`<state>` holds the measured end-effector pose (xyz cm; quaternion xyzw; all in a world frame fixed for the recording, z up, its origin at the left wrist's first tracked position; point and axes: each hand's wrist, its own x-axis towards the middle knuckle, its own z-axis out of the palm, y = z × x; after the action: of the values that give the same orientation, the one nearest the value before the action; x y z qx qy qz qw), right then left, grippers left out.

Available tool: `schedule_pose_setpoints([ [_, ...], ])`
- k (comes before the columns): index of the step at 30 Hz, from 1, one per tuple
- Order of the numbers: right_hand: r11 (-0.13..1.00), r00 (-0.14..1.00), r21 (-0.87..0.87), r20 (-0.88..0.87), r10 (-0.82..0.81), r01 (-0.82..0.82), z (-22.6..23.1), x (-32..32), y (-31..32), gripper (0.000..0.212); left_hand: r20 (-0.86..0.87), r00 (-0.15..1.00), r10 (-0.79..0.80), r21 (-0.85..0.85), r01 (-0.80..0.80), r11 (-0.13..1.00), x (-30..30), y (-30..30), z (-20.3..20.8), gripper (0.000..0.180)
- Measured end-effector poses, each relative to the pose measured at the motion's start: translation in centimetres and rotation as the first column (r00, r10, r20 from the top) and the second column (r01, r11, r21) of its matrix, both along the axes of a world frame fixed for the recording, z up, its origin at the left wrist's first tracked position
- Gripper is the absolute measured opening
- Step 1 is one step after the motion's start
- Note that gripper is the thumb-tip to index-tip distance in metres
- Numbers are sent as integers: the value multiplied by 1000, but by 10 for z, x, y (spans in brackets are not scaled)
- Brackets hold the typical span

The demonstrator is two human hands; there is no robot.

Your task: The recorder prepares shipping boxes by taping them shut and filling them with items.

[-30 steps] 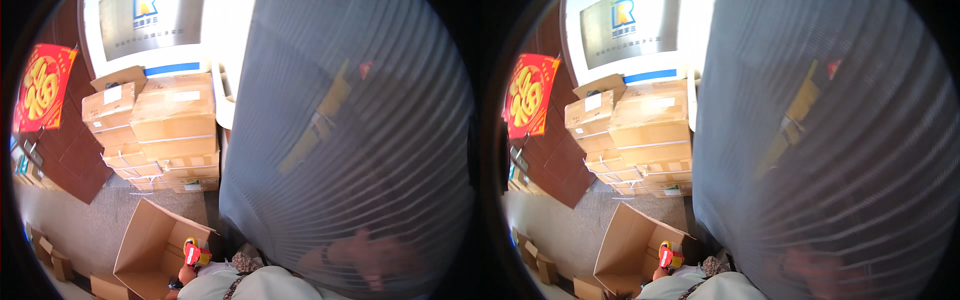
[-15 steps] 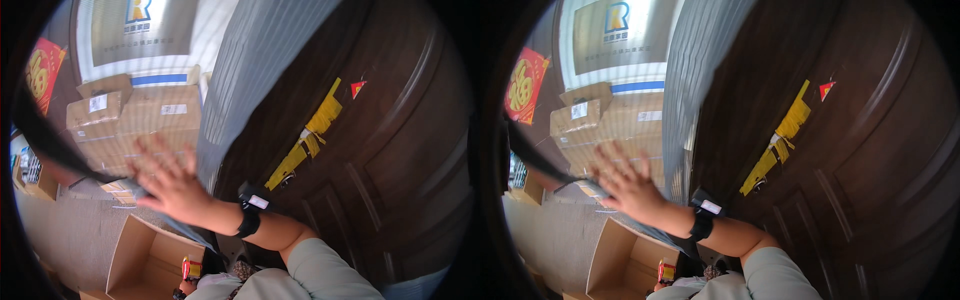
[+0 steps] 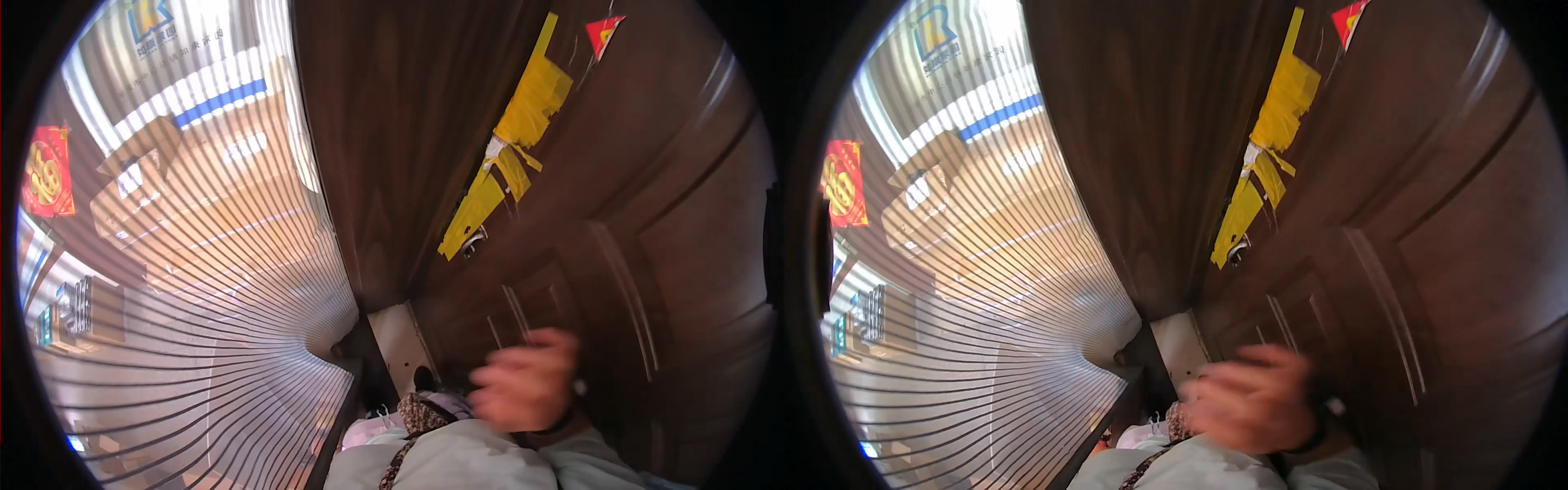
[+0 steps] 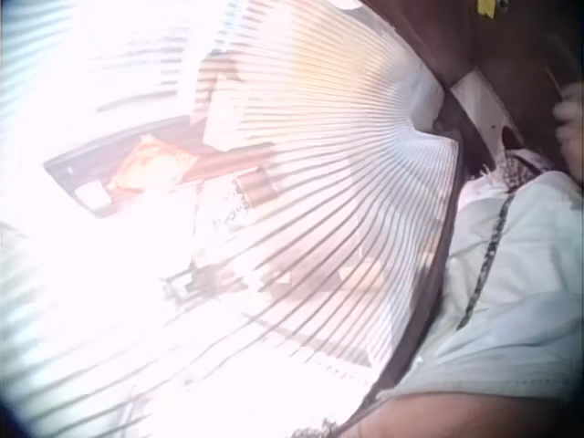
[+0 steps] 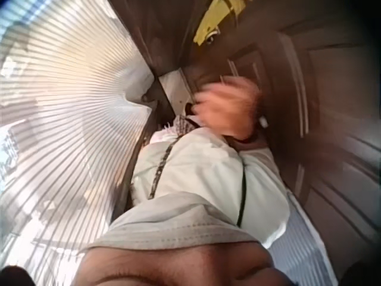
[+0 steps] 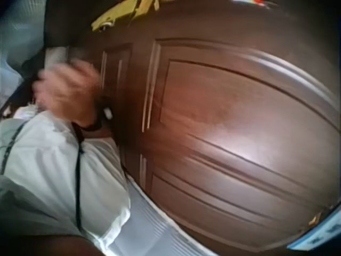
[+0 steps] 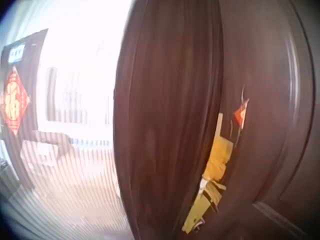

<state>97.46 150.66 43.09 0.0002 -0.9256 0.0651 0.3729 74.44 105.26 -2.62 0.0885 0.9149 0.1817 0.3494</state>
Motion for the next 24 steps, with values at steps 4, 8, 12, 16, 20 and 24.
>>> schedule_pose_setpoints([
  [4, 643, 559, 194, -708, -431, 741, -11, 92, 37, 22, 78, 996, -46, -31, 49, 998, -1, 11, 23, 33],
  [8, 47, 133, 155, -609, -782, 987, 1, 90, 59, 47, 117, 993, -31, -89, 41, 995, -4, -3, 44, 32],
  [12, -338, -159, 203, -595, -788, 919, -5, 83, 71, 64, 163, 986, -37, -103, 54, 993, -10, -4, 55, 32],
  [16, -407, -171, 192, -691, -702, 893, -9, 74, 84, 66, 193, 980, -43, -120, 67, 991, -24, -4, 67, 32],
  [20, -509, -232, 198, -715, -660, 838, -23, 108, 101, 68, 215, 976, -42, -142, 74, 987, -36, -13, 72, 31],
  [24, -595, -233, 260, -746, -624, 761, -35, 143, 113, 67, 224, 974, -22, -169, 61, 984, -47, -29, 72, 31],
])
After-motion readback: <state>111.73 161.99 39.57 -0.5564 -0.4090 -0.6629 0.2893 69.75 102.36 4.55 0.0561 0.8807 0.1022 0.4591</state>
